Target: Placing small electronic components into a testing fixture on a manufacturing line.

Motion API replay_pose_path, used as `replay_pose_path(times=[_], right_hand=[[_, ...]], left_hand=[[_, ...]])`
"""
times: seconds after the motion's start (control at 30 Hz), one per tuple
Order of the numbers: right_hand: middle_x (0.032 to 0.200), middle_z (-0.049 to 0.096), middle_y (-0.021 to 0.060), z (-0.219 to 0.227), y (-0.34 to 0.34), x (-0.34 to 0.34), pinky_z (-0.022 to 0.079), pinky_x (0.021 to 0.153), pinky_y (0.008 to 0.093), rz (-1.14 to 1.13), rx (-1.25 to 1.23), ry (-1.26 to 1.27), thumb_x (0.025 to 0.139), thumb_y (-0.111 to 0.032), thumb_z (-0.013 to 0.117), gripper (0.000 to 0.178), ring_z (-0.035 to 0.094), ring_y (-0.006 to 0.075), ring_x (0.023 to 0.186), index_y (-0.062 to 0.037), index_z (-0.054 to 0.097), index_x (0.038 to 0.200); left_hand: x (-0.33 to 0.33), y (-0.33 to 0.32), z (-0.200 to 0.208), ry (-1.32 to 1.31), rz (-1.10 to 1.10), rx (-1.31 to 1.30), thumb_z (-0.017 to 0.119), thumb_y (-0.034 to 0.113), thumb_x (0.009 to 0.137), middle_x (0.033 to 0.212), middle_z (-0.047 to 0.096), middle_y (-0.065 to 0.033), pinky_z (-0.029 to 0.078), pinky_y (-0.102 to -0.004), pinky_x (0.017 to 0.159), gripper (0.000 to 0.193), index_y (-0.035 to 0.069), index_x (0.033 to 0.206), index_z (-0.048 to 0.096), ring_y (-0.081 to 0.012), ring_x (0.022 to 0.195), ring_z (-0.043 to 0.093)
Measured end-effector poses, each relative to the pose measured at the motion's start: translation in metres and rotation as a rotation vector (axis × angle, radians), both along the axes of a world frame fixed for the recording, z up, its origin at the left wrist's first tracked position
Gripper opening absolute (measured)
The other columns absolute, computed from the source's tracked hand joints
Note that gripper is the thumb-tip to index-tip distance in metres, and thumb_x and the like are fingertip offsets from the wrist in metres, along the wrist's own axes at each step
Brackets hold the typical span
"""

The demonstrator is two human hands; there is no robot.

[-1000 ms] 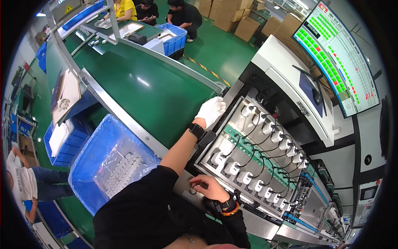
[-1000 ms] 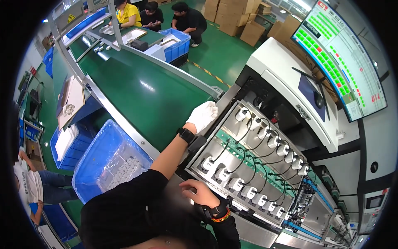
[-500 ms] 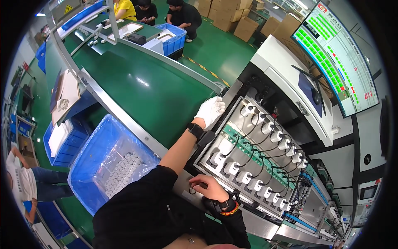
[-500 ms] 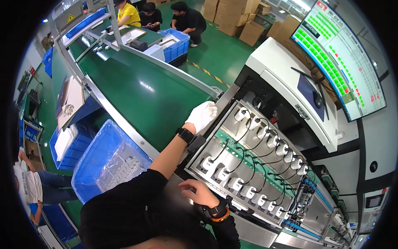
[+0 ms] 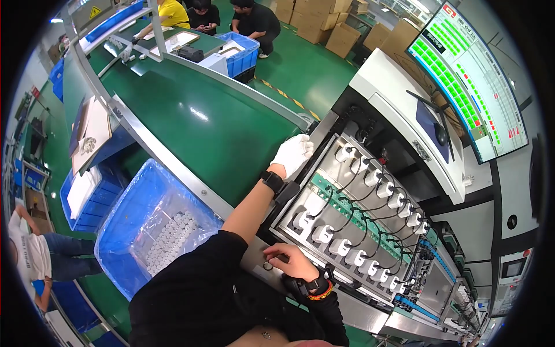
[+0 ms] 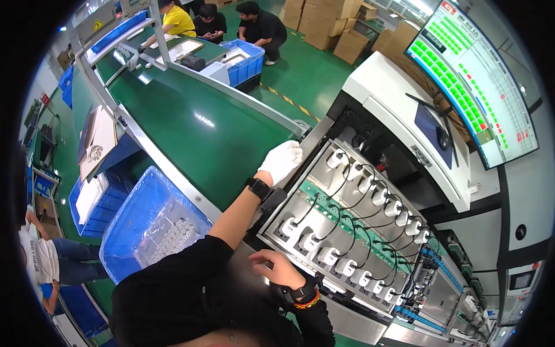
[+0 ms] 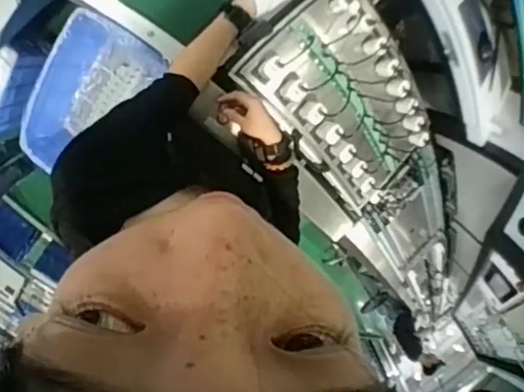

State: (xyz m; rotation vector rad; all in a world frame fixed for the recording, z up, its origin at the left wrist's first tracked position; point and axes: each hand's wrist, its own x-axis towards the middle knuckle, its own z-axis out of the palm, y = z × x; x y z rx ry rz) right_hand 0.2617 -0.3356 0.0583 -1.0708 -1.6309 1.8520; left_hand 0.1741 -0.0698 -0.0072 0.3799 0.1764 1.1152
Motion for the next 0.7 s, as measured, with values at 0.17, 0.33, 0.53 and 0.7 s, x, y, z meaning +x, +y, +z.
replay_pose_path(times=[0.17,0.33,0.53,0.7], right_hand=[[0.097,0.059,0.0059,-0.002,0.001,0.002,0.046,0.076,0.0233,0.004,0.011,-0.017,0.082,0.001,0.056,0.026,0.058,0.0117,0.090,0.0008,0.057,0.108],[0.096,0.059,0.0059,-0.002,0.002,0.003,0.046,0.076,0.0231,0.009,-0.011,-0.011,0.082,0.001,0.057,0.026,0.058,0.0117,0.090,0.0006,0.057,0.107],[0.095,0.059,0.0058,0.000,0.000,-0.001,0.047,0.075,0.0236,0.007,0.001,-0.024,0.082,0.000,0.057,0.025,0.058,0.0117,0.089,0.0005,0.057,0.107],[0.092,0.060,0.0059,-0.002,-0.003,0.001,0.047,0.074,0.0245,-0.025,0.046,0.000,0.082,-0.001,0.057,0.025,0.059,0.0123,0.086,0.0004,0.058,0.106]], left_hand=[[0.002,0.001,0.001,-0.011,-0.019,-0.030,0.048,0.020,0.091,0.087,0.058,-0.0097,0.049,-0.0322,0.073,0.019,0.004,0.098,0.053,-0.0203,0.082,0.057],[0.002,-0.006,0.018,0.104,0.039,-0.214,0.049,0.020,0.090,0.085,0.059,-0.0099,0.049,-0.0326,0.072,0.018,0.004,0.097,0.053,-0.0211,0.079,0.058],[-0.003,-0.007,0.021,0.094,0.035,-0.230,0.051,0.021,0.089,0.081,0.059,-0.0095,0.050,-0.0326,0.069,0.018,0.004,0.095,0.054,-0.0212,0.074,0.058],[0.007,-0.007,0.020,0.124,0.006,-0.241,0.047,0.020,0.091,0.084,0.059,-0.0099,0.049,-0.0328,0.071,0.017,0.004,0.095,0.054,-0.0215,0.077,0.057]])
